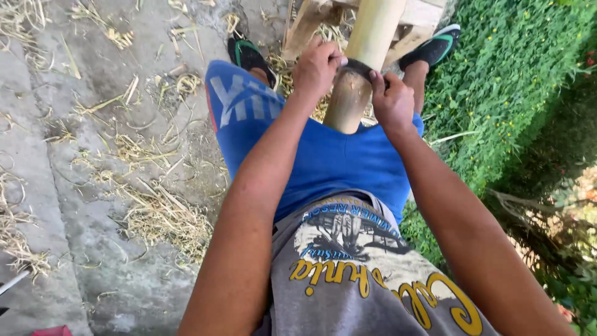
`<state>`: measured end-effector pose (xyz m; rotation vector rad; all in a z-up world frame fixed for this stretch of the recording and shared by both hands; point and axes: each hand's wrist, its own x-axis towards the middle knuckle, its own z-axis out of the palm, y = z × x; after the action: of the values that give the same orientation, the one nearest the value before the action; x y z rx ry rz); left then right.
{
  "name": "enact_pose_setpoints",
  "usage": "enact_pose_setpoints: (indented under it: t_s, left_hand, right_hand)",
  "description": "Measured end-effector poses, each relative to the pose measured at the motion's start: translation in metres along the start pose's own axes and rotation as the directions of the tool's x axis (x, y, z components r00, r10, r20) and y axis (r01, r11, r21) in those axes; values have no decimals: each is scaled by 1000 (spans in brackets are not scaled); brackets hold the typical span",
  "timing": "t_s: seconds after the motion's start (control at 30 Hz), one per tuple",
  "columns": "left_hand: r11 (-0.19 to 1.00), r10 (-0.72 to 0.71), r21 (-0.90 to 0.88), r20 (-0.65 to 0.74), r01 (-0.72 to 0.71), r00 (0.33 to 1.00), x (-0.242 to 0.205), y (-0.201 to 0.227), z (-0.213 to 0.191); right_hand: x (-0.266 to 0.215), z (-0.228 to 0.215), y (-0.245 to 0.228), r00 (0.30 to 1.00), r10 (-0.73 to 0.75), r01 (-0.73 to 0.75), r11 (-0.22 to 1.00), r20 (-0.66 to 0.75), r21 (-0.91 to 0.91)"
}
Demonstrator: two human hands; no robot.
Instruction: Shaving the outer layer of a bamboo pole using a curved sickle-like knife.
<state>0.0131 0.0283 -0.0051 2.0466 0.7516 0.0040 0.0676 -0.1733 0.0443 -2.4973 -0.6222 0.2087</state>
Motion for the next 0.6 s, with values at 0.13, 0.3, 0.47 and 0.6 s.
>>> enact_pose_setpoints:
  t_s: [0.13, 0.3, 0.47, 0.6]
  left_hand:
    - [999, 34, 11, -14, -34, 999, -17, -10, 22]
    - [987, 155, -17, -219, -162, 963, 3, -31, 31]
    - [992, 123, -14, -161, -127, 979, -13, -7, 9]
    - [998, 40, -35, -71, -42, 997, -6, -12, 9]
  right_hand:
    - [-6, -3, 2, 999, 39, -39, 999, 26, -14]
    - [-1, 7, 5, 996, 71, -69, 997, 48, -42]
    - [3, -4, -3, 996, 17, -20, 999, 89, 30]
    - [0, -4, -10, 991, 83, -82, 997, 107, -10]
